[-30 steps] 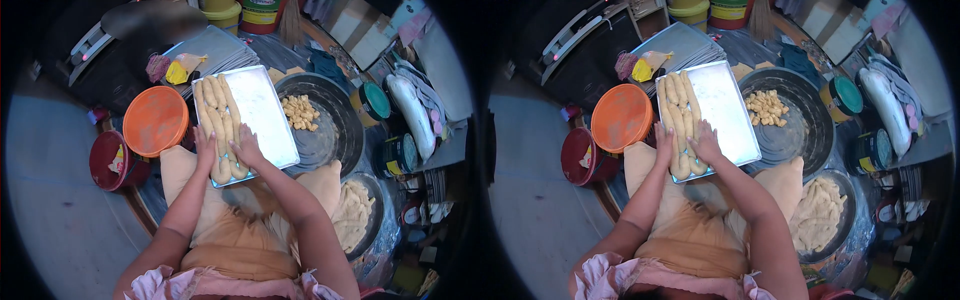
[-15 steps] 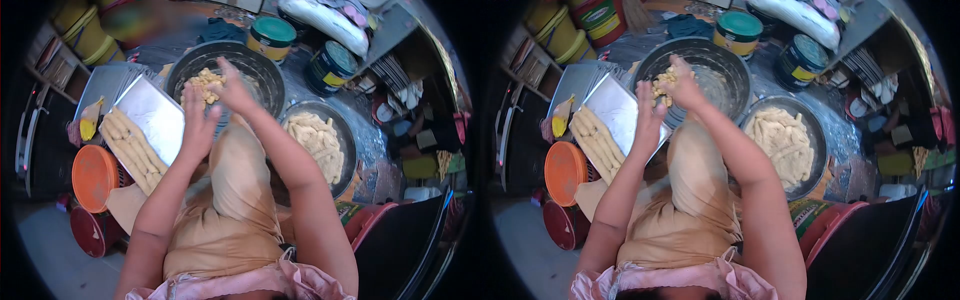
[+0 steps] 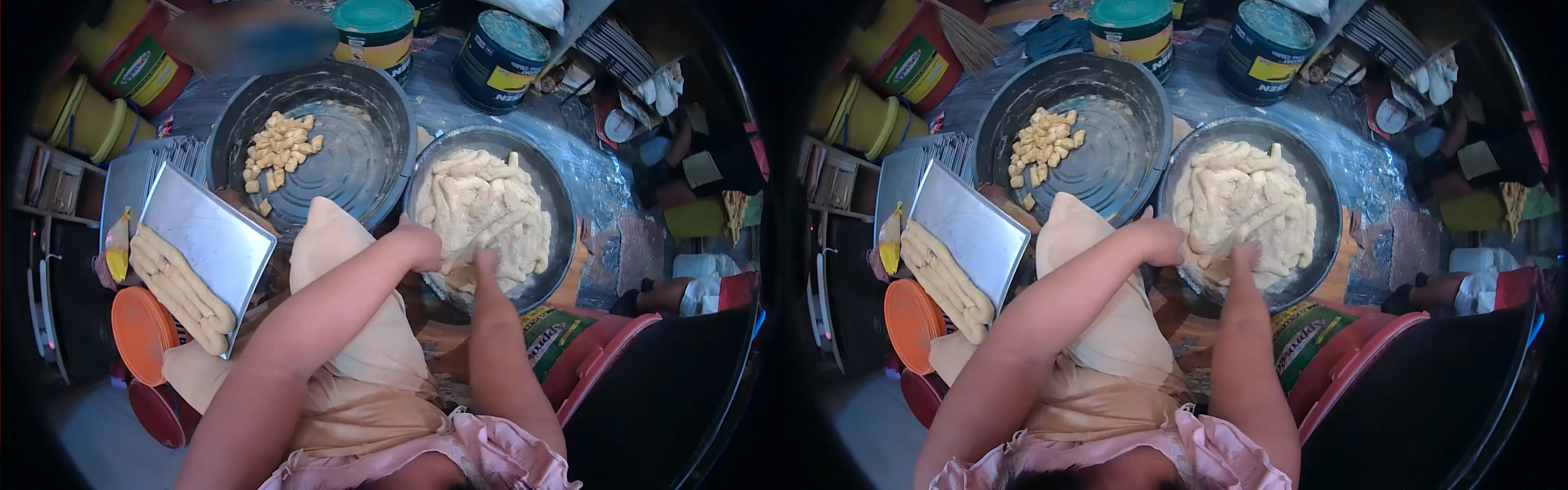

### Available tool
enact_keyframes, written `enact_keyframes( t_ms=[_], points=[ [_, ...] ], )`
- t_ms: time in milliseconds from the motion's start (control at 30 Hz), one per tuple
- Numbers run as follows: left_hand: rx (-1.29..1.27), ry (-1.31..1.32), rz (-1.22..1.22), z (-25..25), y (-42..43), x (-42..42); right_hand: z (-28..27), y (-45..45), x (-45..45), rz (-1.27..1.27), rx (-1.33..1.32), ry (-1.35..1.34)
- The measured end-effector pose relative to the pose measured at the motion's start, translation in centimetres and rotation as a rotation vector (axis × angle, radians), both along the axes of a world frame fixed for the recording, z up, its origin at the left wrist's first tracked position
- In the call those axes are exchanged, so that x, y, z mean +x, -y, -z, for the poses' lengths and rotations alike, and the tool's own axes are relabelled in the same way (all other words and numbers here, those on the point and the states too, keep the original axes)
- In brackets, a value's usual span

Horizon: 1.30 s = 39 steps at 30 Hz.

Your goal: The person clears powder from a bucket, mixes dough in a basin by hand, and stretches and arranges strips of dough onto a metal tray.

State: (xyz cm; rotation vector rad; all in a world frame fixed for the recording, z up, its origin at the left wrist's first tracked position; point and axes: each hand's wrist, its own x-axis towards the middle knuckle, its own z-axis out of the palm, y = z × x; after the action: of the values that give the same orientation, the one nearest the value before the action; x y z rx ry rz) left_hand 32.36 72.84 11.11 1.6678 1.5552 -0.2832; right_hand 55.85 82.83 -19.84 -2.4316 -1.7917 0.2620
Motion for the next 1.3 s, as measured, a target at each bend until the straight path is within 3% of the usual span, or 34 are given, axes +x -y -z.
enact_keyframes(
  t_ms=[33,100,200,300,400,533,633,733,767,833,867,900,967,1067,1133,1200,1267,1300],
  points=[
    [-0.06,0.065,0.042,0.4,-0.1,0.0,0.8,1.3,-0.6,-0.012,0.095,0.052],
    [0.066,0.165,-0.084,0.0,-0.7,-0.4,1.8,2.5,-2.1,-0.041,0.292,0.145],
    [0.157,0.163,-0.179,-0.1,-1.5,-0.7,5.0,-1.1,-1.3,0.223,0.292,-0.917],
    [0.16,0.157,-0.132,1.7,-1.7,-0.1,0.3,-3.9,-0.7,0.438,0.466,-1.406],
    [0.163,0.16,-0.115,1.6,-2.3,0.3,-7.4,-5.7,1.7,0.674,0.059,-2.122],
    [0.298,0.125,-0.173,0.6,-3.0,1.7,-16.8,-5.3,1.0,0.376,-0.225,-2.067],
    [0.632,0.257,-0.171,0.8,-3.2,3.5,-21.1,-3.7,0.4,0.047,-0.32,-1.987],
    [1.12,0.312,-0.032,1.4,-3.5,5.1,-24.0,-2.3,-1.0,-0.259,-0.343,-1.796],
    [1.11,0.341,-0.024,1.5,-3.5,5.6,-24.5,-2.0,-1.6,-0.303,-0.327,-1.716],
    [0.757,0.389,-0.107,-0.7,-4.0,5.1,-25.6,-1.7,-1.8,-0.448,-0.314,-1.459],
    [0.579,0.412,-0.144,-1.3,-4.1,5.1,-26.6,-1.3,-1.4,-0.437,-0.394,-1.497],
    [0.663,0.471,-0.227,-0.9,-4.2,5.3,-29.5,-0.5,-1.4,-0.426,-0.473,-1.534],
    [0.835,0.585,-0.393,0.6,-4.6,5.7,-30.3,-0.5,-0.7,-0.41,-0.503,-1.7],
    [0.566,0.825,-0.824,0.0,-5.6,5.0,-27.8,-1.6,-0.1,-0.379,-0.143,-1.852],
    [0.465,0.886,-0.862,-0.1,-6.1,4.4,-29.0,0.7,-4.3,-0.334,0.348,-1.606],
    [0.358,0.942,-0.898,-0.1,-6.2,4.0,-29.3,2.9,-7.4,-0.532,0.41,-1.265],
    [0.434,1.29,-1.095,0.1,-6.1,5.4,-28.5,4.1,-9.1,-0.713,0.409,-0.821],
    [0.471,1.467,-1.19,0.1,-6.1,5.9,-28.7,3.5,-9.4,-0.659,0.396,-0.834]
  ],
)
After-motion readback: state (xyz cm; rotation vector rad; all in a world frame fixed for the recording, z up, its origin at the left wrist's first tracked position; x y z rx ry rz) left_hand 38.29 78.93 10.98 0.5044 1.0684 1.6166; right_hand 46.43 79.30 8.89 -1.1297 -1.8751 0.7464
